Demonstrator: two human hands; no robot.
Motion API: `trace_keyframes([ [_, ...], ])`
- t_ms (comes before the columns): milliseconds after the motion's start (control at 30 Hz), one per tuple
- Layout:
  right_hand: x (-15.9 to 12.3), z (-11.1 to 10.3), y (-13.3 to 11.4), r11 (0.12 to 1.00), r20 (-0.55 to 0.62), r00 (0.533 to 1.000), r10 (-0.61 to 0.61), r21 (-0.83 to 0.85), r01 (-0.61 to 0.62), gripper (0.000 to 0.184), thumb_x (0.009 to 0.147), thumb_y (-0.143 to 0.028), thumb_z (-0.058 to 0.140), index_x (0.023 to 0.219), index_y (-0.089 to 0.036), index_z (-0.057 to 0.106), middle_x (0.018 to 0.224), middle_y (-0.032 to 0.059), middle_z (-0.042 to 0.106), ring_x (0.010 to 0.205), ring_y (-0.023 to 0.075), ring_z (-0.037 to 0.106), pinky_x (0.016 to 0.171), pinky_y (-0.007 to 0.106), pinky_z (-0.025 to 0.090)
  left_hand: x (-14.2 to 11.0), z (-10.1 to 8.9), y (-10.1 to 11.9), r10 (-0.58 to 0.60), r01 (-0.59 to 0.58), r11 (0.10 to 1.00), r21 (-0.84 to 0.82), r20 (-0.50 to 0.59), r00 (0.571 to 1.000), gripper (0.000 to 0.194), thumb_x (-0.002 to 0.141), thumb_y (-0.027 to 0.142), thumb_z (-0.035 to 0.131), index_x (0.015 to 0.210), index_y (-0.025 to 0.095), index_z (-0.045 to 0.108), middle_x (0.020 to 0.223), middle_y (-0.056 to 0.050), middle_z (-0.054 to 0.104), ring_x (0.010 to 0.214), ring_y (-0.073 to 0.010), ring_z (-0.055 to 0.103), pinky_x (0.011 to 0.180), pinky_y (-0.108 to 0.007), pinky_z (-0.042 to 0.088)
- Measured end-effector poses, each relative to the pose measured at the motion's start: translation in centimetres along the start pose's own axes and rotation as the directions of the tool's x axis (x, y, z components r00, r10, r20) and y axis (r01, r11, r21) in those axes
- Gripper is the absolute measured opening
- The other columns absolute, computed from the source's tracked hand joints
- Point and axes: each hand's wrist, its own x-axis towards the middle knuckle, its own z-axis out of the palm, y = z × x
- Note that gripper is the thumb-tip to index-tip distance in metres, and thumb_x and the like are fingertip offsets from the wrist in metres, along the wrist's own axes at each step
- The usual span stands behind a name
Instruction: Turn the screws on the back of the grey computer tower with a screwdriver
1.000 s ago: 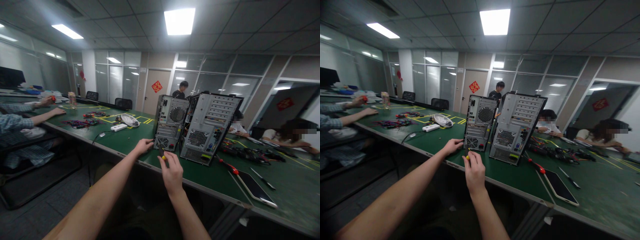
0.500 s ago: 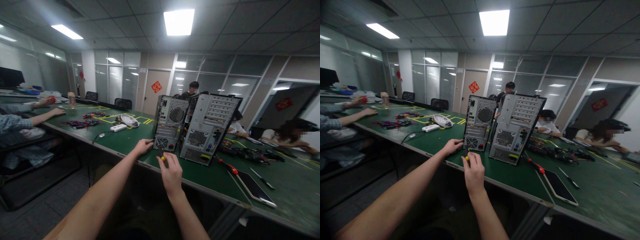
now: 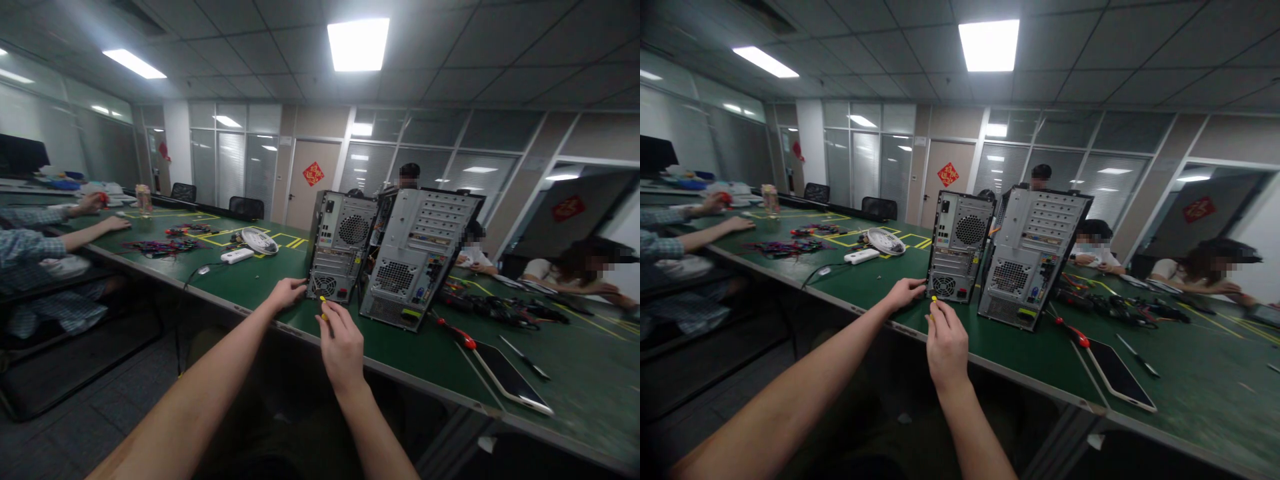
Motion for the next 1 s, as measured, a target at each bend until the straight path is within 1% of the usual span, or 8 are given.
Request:
trace_keyframes([
  [167, -0.15, 0.17, 0.13, 0.996, -0.025, 0.996, 0.084, 0.021, -0.084, 0.017, 0.100, -0.025, 0.063, 0.113, -0.016, 0.071, 0.104, 0.0110, 0.071, 0.092, 0.0218, 0.073, 0.082, 0.034, 0.062, 0.09, 0.00, -0.24, 0.001, -0.001, 1.000, -0.012, 0.006, 1.000, 0.050, 0.093, 0.038, 0.063, 0.137, 0.015, 0.068, 0.087, -0.006, 0.079, 0.067, -0.0164, 0.065, 0.069, -0.026, 0.049],
  [300, 0.04, -0.11, 0.15, 1.000, -0.021, 1.000, 0.017, -0.004, -0.017, 0.022, 0.101, -0.018, 0.059, 0.120, -0.018, 0.070, 0.112, 0.0116, 0.072, 0.101, 0.0233, 0.072, 0.090, 0.037, 0.061, 0.13, 0.04, -0.30, 0.004, -0.004, 1.000, -0.017, 0.005, 1.000, 0.050, 0.093, 0.037, 0.063, 0.138, 0.015, 0.068, 0.088, -0.006, 0.079, 0.068, -0.0171, 0.066, 0.069, -0.027, 0.049],
  [433, 0.22, -0.41, 0.01, 0.998, 0.063, 0.996, -0.058, -0.028, 0.060, 0.037, 0.101, -0.007, 0.049, 0.127, -0.021, 0.070, 0.123, 0.0114, 0.072, 0.108, 0.0250, 0.068, 0.096, 0.043, 0.058, 0.27, 0.19, -0.52, 0.020, -0.019, 1.000, -0.022, 0.006, 1.000, 0.051, 0.093, 0.038, 0.063, 0.138, 0.014, 0.068, 0.087, -0.007, 0.079, 0.070, -0.0178, 0.067, 0.070, -0.027, 0.049],
  [500, 0.16, -0.35, -0.04, 0.998, 0.075, 0.995, -0.063, -0.023, 0.065, 0.037, 0.100, -0.006, 0.049, 0.126, -0.021, 0.070, 0.124, 0.0116, 0.072, 0.108, 0.0250, 0.068, 0.096, 0.043, 0.058, 0.36, 0.24, -0.67, 0.019, -0.018, 1.000, -0.021, 0.006, 1.000, 0.052, 0.093, 0.038, 0.062, 0.138, 0.014, 0.068, 0.086, -0.007, 0.079, 0.070, -0.0180, 0.066, 0.069, -0.027, 0.049],
  [600, -0.07, -0.03, 0.00, 1.000, 0.022, 1.000, -0.015, -0.005, 0.015, 0.027, 0.101, -0.014, 0.056, 0.122, -0.018, 0.071, 0.119, 0.0130, 0.073, 0.107, 0.0244, 0.070, 0.096, 0.040, 0.059, 0.42, 0.23, -0.78, 0.017, -0.017, 1.000, -0.018, 0.009, 1.000, 0.052, 0.093, 0.039, 0.062, 0.139, 0.014, 0.067, 0.085, -0.007, 0.079, 0.069, -0.0180, 0.066, 0.069, -0.027, 0.049],
  [767, -0.34, 0.25, 0.30, 0.997, -0.020, 0.997, 0.079, 0.016, -0.079, 0.019, 0.100, -0.024, 0.063, 0.115, -0.016, 0.071, 0.107, 0.0114, 0.072, 0.092, 0.0216, 0.073, 0.083, 0.034, 0.062, 0.39, 0.14, -0.65, 0.013, -0.013, 1.000, 0.018, 0.009, 1.000, 0.051, 0.093, 0.038, 0.061, 0.139, 0.014, 0.067, 0.088, -0.006, 0.079, 0.070, -0.0175, 0.066, 0.072, -0.027, 0.049],
  [900, -0.04, -0.09, 0.24, 1.000, -0.015, 1.000, 0.023, 0.000, -0.023, 0.023, 0.101, -0.017, 0.059, 0.120, -0.018, 0.071, 0.113, 0.0120, 0.072, 0.100, 0.0228, 0.072, 0.090, 0.036, 0.060, 0.40, 0.18, -0.63, 0.005, -0.005, 1.000, 0.006, 0.008, 1.000, 0.052, 0.093, 0.038, 0.061, 0.139, 0.015, 0.067, 0.087, -0.006, 0.079, 0.070, -0.0175, 0.066, 0.069, -0.027, 0.049],
  [1000, 0.21, -0.38, -0.03, 0.998, 0.059, 0.997, -0.050, -0.023, 0.052, 0.031, 0.100, -0.008, 0.052, 0.122, -0.019, 0.071, 0.119, 0.0114, 0.073, 0.107, 0.0243, 0.068, 0.096, 0.040, 0.058, 0.40, 0.19, -0.60, 0.010, -0.010, 1.000, 0.009, 0.000, 1.000, 0.051, 0.093, 0.038, 0.062, 0.138, 0.015, 0.068, 0.086, -0.006, 0.079, 0.069, -0.0178, 0.066, 0.070, -0.027, 0.049],
])
